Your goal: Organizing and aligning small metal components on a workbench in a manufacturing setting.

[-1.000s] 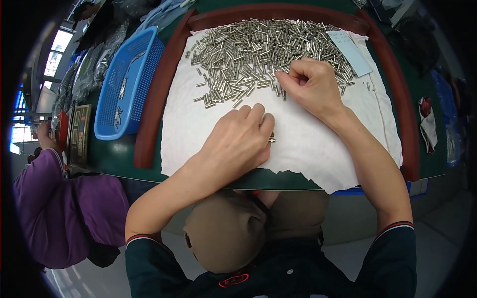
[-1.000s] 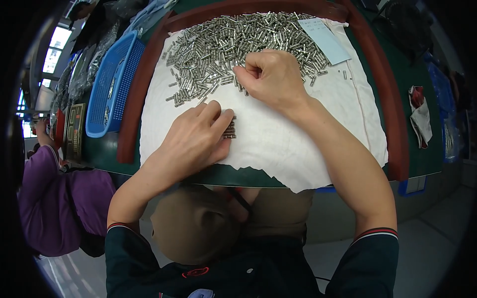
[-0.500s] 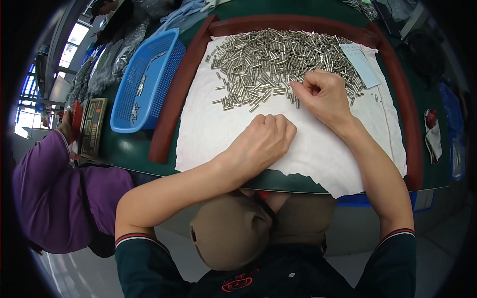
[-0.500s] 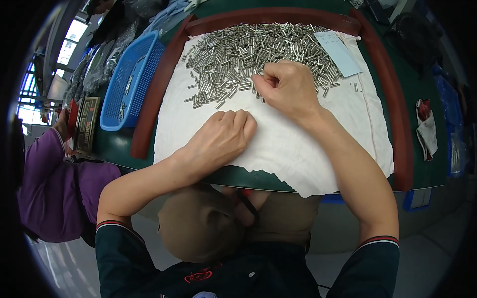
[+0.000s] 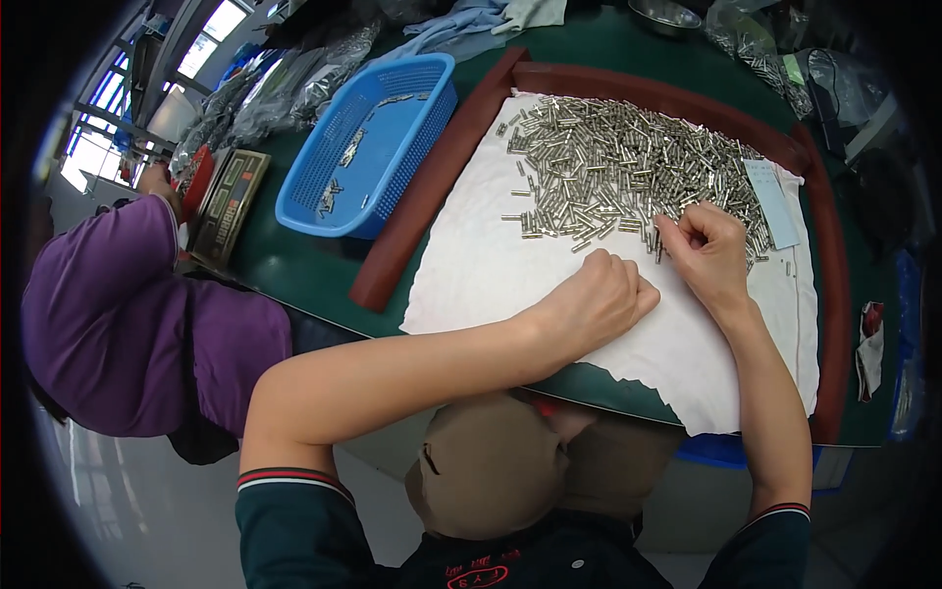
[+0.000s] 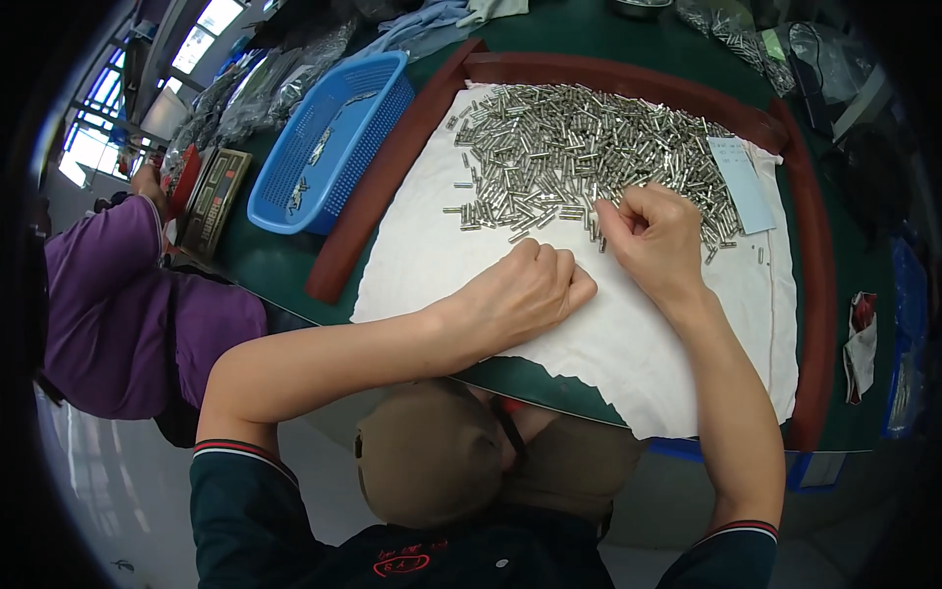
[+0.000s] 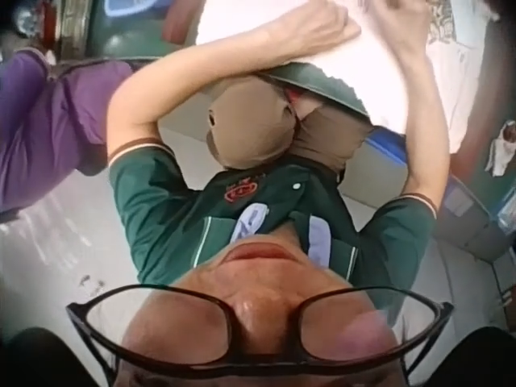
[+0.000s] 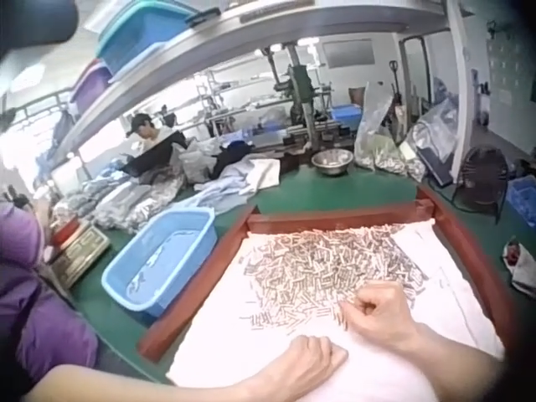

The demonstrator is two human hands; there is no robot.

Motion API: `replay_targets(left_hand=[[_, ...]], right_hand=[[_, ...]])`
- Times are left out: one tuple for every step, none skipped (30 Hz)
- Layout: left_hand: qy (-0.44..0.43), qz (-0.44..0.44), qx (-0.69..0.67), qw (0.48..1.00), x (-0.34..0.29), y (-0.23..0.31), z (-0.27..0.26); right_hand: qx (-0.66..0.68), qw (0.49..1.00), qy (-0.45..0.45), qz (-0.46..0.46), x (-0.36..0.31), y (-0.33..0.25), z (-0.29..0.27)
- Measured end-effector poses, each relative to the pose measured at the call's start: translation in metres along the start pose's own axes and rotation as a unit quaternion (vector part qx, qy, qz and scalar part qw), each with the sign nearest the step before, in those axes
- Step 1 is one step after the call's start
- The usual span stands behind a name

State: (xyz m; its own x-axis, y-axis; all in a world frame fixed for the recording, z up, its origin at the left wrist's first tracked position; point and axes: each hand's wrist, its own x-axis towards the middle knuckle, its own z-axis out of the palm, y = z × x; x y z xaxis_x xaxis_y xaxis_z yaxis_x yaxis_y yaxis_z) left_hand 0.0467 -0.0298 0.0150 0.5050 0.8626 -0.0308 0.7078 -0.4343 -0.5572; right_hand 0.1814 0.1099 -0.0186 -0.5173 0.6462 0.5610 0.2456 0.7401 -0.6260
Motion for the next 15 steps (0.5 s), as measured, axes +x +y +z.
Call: replay_targets(left_hand=[[0.014,-0.004,0.002,1.0,0.002,0.002,0.001],[0.005,-0.01,-0.002,1.0,0.002,0.004,0.001],[0.001,-0.017,-0.009,1.0,0.004,0.006,0.001],[-0.006,-0.025,0.005,1.0,0.004,0.009,0.001],[-0.006,-0.031,0.016,0.999,0.007,0.013,0.0],[-0.013,-0.039,0.005,0.999,0.008,0.015,-0.001],[-0.016,-0.053,0.01,0.998,0.008,0.015,0.0],[-0.014,-0.037,0.014,0.999,0.007,0.014,-0.003],[-0.013,-0.02,0.018,1.0,0.006,0.013,-0.004],[-0.026,-0.024,-0.009,0.999,0.011,0.014,0.0],[-0.027,-0.029,-0.011,0.999,0.011,0.014,0.0],[-0.011,-0.034,-0.005,0.999,0.01,0.014,0.0],[0.006,-0.039,0.001,0.999,0.009,0.014,0.001],[0.005,-0.042,0.0,0.999,0.008,0.014,0.002],[0.0,-0.038,0.01,0.999,0.007,0.013,0.002]], right_hand=[[-0.006,1.0,-0.003,0.003,0.0,-0.001,-0.003],[0.004,1.0,-0.002,0.006,0.0,-0.003,-0.002],[0.001,1.0,-0.005,0.006,-0.002,0.0,-0.003],[-0.002,1.0,-0.008,0.005,-0.003,0.003,-0.003],[-0.003,1.0,-0.011,0.011,-0.004,0.006,-0.005],[-0.003,1.0,-0.014,0.017,-0.006,0.007,-0.005],[-0.001,1.0,-0.01,0.011,-0.006,0.005,-0.004],[0.002,1.0,-0.011,0.008,-0.008,0.005,-0.003],[0.005,1.0,-0.011,0.006,-0.008,0.005,-0.002],[0.001,1.0,-0.014,-0.005,-0.007,0.004,-0.003],[0.002,1.0,-0.019,-0.008,-0.007,0.003,-0.003],[0.003,1.0,-0.018,0.004,-0.008,0.003,-0.002],[0.004,1.0,-0.018,0.017,-0.007,0.003,-0.001],[0.002,1.0,-0.02,0.012,-0.006,0.004,-0.001],[0.003,1.0,-0.022,0.01,-0.005,0.004,0.0]])
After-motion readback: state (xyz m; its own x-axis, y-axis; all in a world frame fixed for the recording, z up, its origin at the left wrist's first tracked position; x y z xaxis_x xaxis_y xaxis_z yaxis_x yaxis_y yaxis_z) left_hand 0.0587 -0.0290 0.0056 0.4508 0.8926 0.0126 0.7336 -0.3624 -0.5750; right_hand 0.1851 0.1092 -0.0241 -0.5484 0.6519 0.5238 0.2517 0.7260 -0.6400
